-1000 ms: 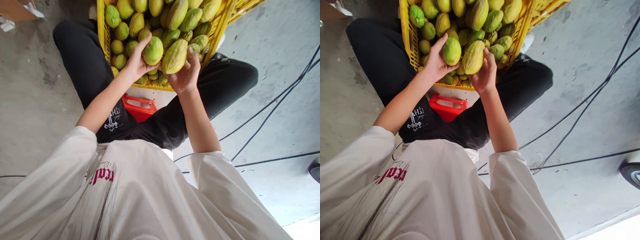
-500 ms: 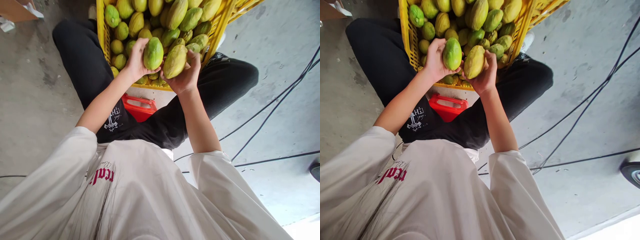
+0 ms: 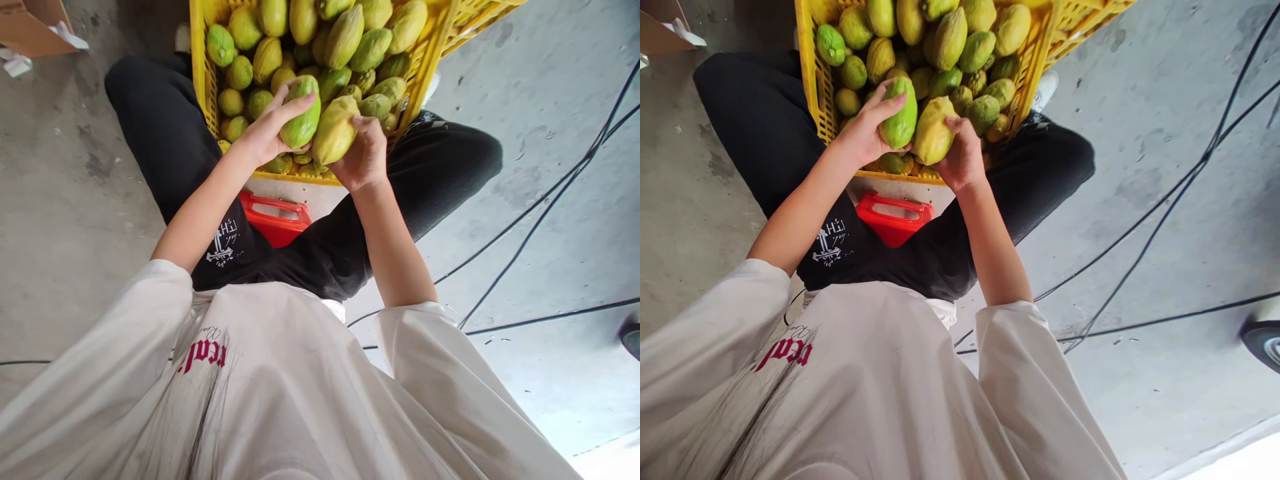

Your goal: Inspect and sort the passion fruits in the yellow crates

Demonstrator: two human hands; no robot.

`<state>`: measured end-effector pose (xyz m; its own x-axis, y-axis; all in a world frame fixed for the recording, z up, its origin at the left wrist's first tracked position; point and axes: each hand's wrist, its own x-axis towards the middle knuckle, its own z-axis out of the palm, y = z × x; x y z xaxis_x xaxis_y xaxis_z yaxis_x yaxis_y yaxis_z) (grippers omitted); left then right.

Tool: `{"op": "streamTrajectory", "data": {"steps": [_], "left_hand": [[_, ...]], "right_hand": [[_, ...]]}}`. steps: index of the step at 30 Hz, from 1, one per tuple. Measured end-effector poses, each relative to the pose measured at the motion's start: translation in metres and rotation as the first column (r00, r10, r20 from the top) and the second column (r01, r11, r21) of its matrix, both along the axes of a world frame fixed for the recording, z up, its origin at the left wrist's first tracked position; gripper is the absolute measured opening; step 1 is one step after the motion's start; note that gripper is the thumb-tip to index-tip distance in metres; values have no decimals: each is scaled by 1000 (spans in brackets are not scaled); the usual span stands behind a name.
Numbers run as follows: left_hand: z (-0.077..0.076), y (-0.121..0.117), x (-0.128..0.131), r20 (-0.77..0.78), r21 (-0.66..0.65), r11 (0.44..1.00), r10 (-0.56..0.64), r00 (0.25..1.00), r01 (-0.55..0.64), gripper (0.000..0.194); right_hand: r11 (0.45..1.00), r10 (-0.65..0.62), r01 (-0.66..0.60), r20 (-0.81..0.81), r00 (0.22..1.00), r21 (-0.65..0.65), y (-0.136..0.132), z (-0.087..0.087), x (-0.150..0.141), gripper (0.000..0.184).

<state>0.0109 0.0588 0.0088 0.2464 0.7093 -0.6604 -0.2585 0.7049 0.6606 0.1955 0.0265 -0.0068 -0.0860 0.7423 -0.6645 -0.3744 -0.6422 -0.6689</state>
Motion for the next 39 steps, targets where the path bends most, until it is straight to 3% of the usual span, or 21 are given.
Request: {"op": "streamTrajectory", "data": {"steps": [3, 8, 11, 13, 15, 16, 19, 22, 26, 28, 29, 30, 31, 32, 34, 36, 39], "left_hand": [[-3, -3, -4, -3, 19, 999, -49, 999, 49, 10], [-17, -8, -8, -127, 14, 989, -142, 982, 145, 25], [-28, -13, -11, -304, -28, 979, -199, 932, 200, 30], [-33, -18, -15, -477, -83, 959, -276, 834, 270, 30], [-37, -23, -19, -656, -146, 908, -386, 648, 393, 33], [-38, -25, -22, -706, -188, 852, -463, 536, 488, 34], [-39, -26, -28, -747, -230, 810, -503, 436, 540, 33], [-38, -25, -32, -766, -227, 790, -506, 397, 569, 29], [-40, -23, -34, -786, -229, 790, -495, 371, 569, 25], [-43, -23, -35, -783, -239, 800, -494, 378, 550, 25], [-44, -22, -35, -779, -242, 808, -492, 389, 537, 25], [-45, -22, -36, -771, -245, 817, -490, 406, 521, 25], [-46, -22, -36, -762, -249, 829, -487, 426, 502, 27], [-47, -23, -37, -753, -251, 842, -480, 450, 478, 29], [-49, -24, -38, -736, -254, 871, -455, 501, 420, 34], [-49, -24, -38, -720, -254, 902, -417, 554, 349, 36], [-45, -15, -32, -671, -245, 937, -349, 654, 248, 42]], "right_hand": [[998, -69, 68, -89, 994, -11, -3, 7, -4, 27], [983, -89, 69, -112, 990, -169, 0, 11, -4, 18], [960, -18, 2, -54, 998, -279, -1, 5, -7, 13], [906, 74, -48, 45, 996, -421, -4, -1, -10, 18], [874, 124, -46, 130, 984, -484, -6, -7, -11, 18], [864, 134, -40, 153, 979, -501, -6, -9, -11, 18], [853, 134, -36, 153, 979, -520, 12, -6, -15, 17], [911, 53, -5, 105, 993, -413, 58, 10, -27, 17], [992, -89, 84, -49, 995, -92, 130, 33, -50, 18], [976, -133, 144, -80, 988, 163, 146, 34, -57, 29], [963, -122, 110, 32, 992, 248, 144, 29, -59, 33], [962, -28, -42, 250, 968, 271, 136, 22, -59, 37], [947, 130, -255, 493, 860, 196, 121, 13, -59, 40], [935, 213, -334, 572, 792, 115, 102, 3, -58, 37], [893, 357, -450, 650, 671, -25, 54, -20, -57, 26], [811, 483, -568, 706, 517, -140, 9, -40, -58, 18], [686, 574, -681, 765, 292, -255, -29, -58, -65, 33]]}}
